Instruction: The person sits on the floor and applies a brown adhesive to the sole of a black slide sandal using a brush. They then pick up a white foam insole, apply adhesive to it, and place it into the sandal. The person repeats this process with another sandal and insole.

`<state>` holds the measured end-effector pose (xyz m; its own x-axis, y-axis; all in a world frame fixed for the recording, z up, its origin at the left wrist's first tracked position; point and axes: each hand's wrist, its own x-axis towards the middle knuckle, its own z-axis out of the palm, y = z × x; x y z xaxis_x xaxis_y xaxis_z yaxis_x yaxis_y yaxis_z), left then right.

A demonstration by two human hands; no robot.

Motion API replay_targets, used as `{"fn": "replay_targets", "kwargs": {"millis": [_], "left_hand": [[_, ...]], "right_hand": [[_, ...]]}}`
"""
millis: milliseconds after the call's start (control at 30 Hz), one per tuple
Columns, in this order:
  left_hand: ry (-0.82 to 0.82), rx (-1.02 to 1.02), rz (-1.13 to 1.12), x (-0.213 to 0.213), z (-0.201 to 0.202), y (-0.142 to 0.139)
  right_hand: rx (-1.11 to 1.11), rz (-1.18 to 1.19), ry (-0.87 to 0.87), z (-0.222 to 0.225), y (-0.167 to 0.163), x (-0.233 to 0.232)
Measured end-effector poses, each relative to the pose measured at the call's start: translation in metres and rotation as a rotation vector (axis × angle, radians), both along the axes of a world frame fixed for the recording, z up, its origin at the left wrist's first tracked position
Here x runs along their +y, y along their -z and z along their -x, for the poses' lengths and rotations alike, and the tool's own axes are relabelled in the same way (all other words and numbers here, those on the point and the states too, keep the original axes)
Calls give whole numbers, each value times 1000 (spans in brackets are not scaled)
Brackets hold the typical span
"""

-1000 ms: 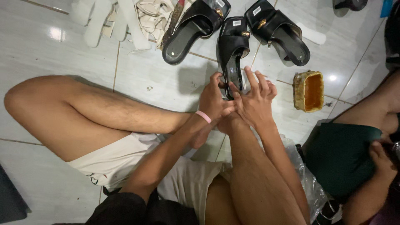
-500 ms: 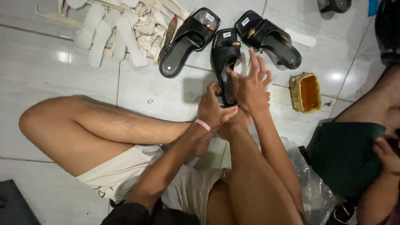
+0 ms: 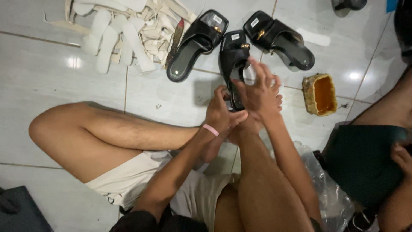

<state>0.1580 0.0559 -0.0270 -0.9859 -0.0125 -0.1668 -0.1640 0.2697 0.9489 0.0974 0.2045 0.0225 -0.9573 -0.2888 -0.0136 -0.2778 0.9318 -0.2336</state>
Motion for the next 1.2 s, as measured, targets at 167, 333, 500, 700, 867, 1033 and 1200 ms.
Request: {"fn": "replay_targets", "kwargs": {"millis": [167,333,500,700,867,1033,1200], "left_hand": [[38,-75,40,2,4,3],[49,-58,-44,7,2,5],[46,-54,-73,12,0,9],[15,-52,-46,18,-5,12],[24,-2,32,18,-8,13],[19,-98,-7,17,-13,12],[40,-89,47,18,-14,7]], "right_hand": [[-1,-12,-53,-20,-10,24],[-5,-95,-224,-37,-6,45],[146,-242,-264,-45,-1,61],[109,-169,-241,-44,-2,67],[104,-142,-310,-51,-9,71],[169,-287,-343,-65,-19,78],[106,-168,-339,-69,-25,74]]}}
